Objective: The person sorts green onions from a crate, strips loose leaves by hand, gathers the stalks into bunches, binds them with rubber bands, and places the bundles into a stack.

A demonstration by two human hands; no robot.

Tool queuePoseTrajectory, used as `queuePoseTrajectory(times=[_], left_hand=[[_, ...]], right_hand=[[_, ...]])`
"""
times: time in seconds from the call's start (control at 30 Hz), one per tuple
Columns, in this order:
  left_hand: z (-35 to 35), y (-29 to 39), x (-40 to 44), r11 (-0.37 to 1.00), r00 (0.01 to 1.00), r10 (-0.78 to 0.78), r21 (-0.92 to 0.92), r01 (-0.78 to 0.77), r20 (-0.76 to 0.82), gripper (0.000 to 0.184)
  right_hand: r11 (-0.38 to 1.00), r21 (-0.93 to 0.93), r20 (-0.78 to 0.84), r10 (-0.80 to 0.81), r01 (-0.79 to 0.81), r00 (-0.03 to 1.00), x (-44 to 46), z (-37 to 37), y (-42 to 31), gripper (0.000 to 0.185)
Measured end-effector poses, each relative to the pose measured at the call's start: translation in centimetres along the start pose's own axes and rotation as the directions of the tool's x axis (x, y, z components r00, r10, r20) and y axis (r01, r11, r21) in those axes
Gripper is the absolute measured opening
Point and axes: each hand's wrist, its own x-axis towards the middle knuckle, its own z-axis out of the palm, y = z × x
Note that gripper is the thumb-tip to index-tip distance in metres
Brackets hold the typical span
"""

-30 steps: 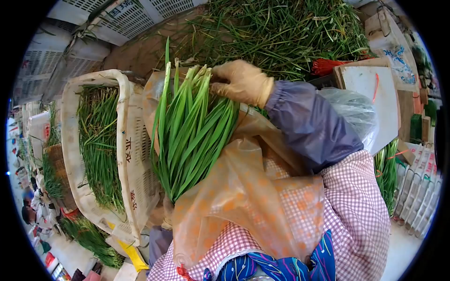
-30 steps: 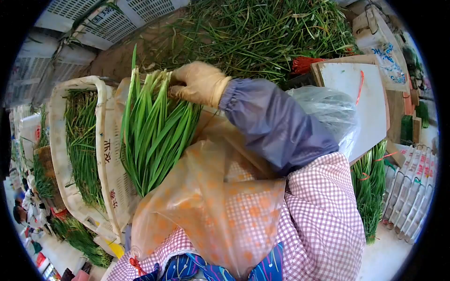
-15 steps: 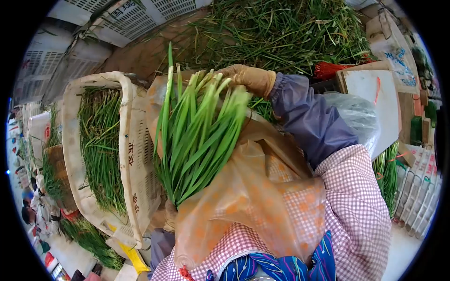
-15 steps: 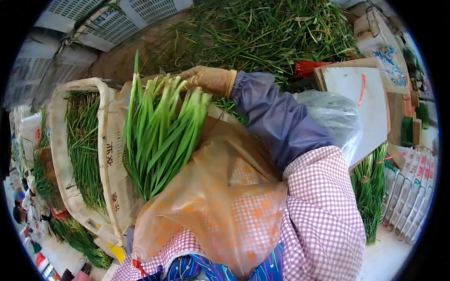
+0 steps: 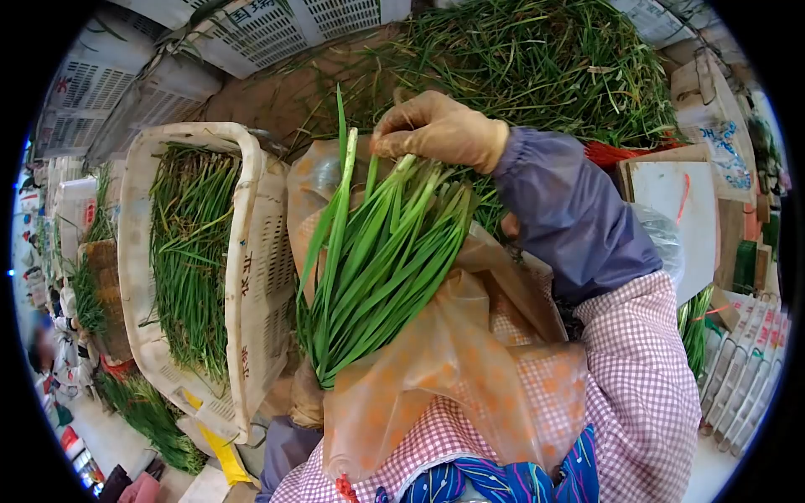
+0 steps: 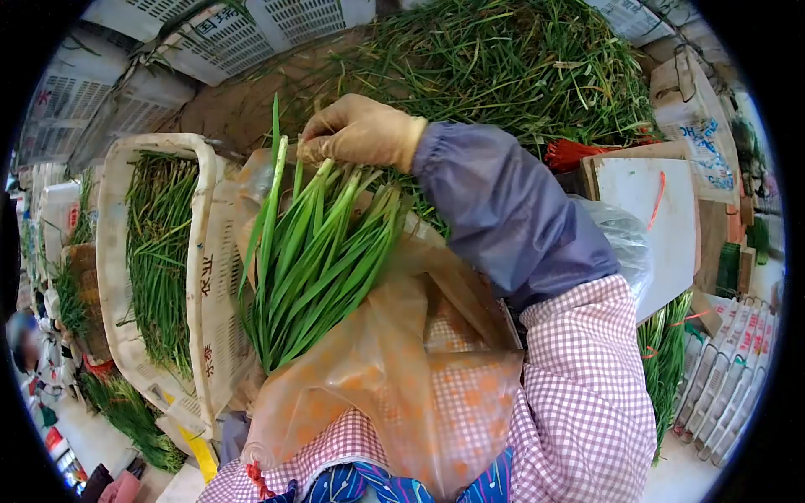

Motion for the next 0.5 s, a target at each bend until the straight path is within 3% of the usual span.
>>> queuePoseTrajectory(times=[0.07,0.1,0.17,0.23,0.3,0.37,0.43,0.5], left_hand=[[-0.1,0.0,0.0,1.0,1.0,0.004,0.002,-0.004,-0.002,0.079],[-0.1,0.1,0.0,1.0,1.0,0.009,0.001,-0.009,-0.003,0.079],[-0.1,0.0,-0.1,1.0,1.0,0.007,-0.01,-0.007,-0.006,0.079],[-0.1,0.0,0.0,1.0,1.0,0.007,-0.014,-0.007,-0.005,0.079],[-0.1,0.0,0.3,1.0,1.0,0.006,-0.016,-0.006,-0.001,0.079],[0.0,0.0,0.4,1.0,1.0,0.008,-0.014,-0.008,0.005,0.08],[0.1,0.1,0.5,1.0,1.0,0.004,-0.012,-0.004,0.008,0.08],[0.1,0.3,0.5,1.0,1.0,-0.002,-0.01,0.002,0.004,0.08]], right_hand=[[0.974,-0.22,-0.03,-0.053,0.045,0.998,0.7,0.1,0.1,0.017],[0.997,0.077,-0.14,0.043,-0.032,0.989,-0.5,-0.5,-1.8,0.018],[0.931,0.281,-0.456,-0.086,0.235,0.886,0.6,-5.8,2.1,0.02],[0.913,0.365,-0.319,-0.062,0.183,0.946,0.0,-9.6,2.1,0.024],[0.973,0.034,-0.284,0.227,-0.227,0.931,-0.1,-5.7,-0.3,0.028],[0.983,0.036,-0.035,0.179,-0.178,0.983,-0.7,-2.1,-1.4,0.028],[0.995,0.097,0.146,-0.002,-0.012,0.989,0.3,-0.1,-0.1,0.025],[0.995,0.097,0.147,0.008,-0.022,0.989,0.7,-0.1,0.1,0.017]])
